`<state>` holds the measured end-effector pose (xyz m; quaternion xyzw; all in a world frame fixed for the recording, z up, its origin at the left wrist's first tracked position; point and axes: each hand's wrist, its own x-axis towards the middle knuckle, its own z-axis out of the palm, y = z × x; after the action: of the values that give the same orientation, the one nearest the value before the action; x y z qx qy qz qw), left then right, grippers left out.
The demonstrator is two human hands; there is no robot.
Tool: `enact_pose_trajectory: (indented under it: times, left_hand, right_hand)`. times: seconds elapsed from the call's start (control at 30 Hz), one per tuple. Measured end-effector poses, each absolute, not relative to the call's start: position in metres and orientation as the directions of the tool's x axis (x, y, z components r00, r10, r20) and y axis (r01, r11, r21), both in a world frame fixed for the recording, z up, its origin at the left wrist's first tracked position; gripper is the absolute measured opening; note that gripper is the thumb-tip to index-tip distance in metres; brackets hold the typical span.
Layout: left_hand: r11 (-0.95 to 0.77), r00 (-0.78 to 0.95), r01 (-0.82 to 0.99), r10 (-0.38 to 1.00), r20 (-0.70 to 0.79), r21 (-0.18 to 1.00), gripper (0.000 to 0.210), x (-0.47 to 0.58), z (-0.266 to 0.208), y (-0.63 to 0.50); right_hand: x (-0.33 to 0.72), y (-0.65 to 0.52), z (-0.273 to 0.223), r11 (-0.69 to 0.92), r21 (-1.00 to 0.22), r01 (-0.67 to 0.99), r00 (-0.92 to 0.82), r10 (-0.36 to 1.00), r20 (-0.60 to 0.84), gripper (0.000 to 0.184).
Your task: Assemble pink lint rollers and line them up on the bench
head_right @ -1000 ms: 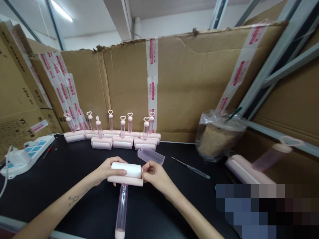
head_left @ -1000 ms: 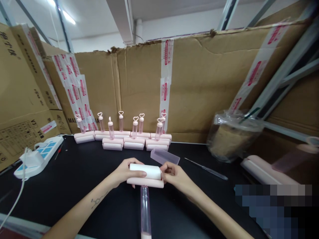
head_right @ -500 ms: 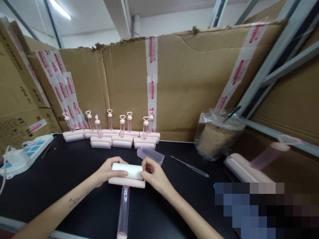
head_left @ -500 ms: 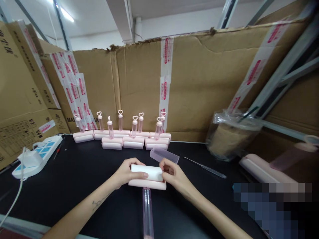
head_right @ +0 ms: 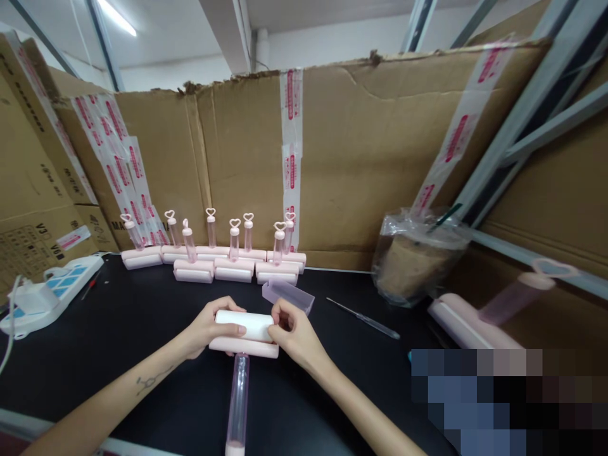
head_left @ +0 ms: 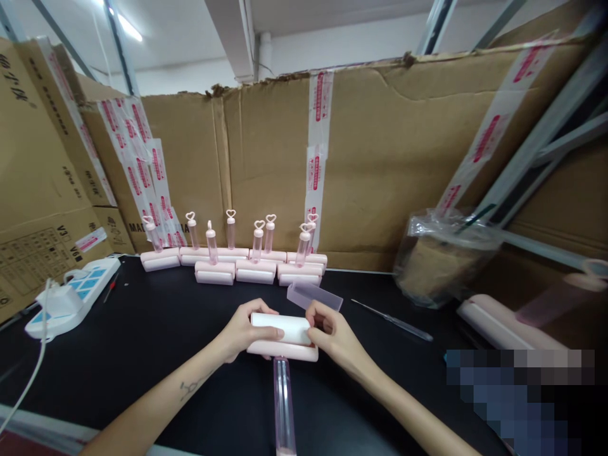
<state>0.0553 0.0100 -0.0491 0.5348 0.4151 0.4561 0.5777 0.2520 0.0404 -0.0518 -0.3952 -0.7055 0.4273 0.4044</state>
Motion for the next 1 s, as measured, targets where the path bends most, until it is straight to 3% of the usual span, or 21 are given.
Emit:
enact_pose_trajectory:
  times: [0.27, 0.47, 0.57, 0.7, 0.8, 0.9, 1.0]
  left_hand:
    - [0.045, 0.255, -0.09, 0.967, -0.021, 0.995, 0.044, 0.056, -0.051, 0.009]
    - [0.003, 0.228, -0.071, 0.974, 0.014, 0.997, 0.043, 0.056, -0.048, 0.009]
    - [0.023, 0.243, -0.084, 0.97, -0.001, 0.996, 0.045, 0.056, -0.047, 0.008]
    - [0.008, 0.227, -0.075, 0.974, 0.009, 0.997, 0.045, 0.054, -0.046, 0.008]
    - [-0.032, 0.183, -0.052, 0.982, 0.041, 0.998, 0.045, 0.051, -0.046, 0.011]
    - [-0.045, 0.187, -0.035, 0.981, 0.051, 0.998, 0.047, 0.05, -0.046, 0.013]
    - [-0.043, 0.176, -0.038, 0.983, 0.049, 0.998, 0.058, 0.05, -0.045, 0.012]
  right_hand:
    - [0.253, 0.041, -0.053, 0.392, -0.871, 0.295, -0.36, 0.89, 0.279, 0.015]
    - [0.253, 0.033, -0.045, 0.456, -0.734, 0.504, -0.333, 0.886, 0.322, 0.015]
    - [0.251, 0.029, -0.043, 0.459, -0.72, 0.52, -0.297, 0.888, 0.352, 0.019]
    - [0.25, 0.03, -0.046, 0.446, -0.749, 0.491, -0.282, 0.894, 0.348, 0.018]
    - [0.254, 0.036, -0.049, 0.393, -0.851, 0.348, -0.279, 0.91, 0.306, 0.013]
    - [0.257, 0.041, -0.047, 0.184, -0.975, 0.126, -0.31, 0.941, 0.137, 0.026]
    - [0.256, 0.041, -0.04, -0.035, -0.998, 0.053, -0.384, 0.922, -0.052, 0.036]
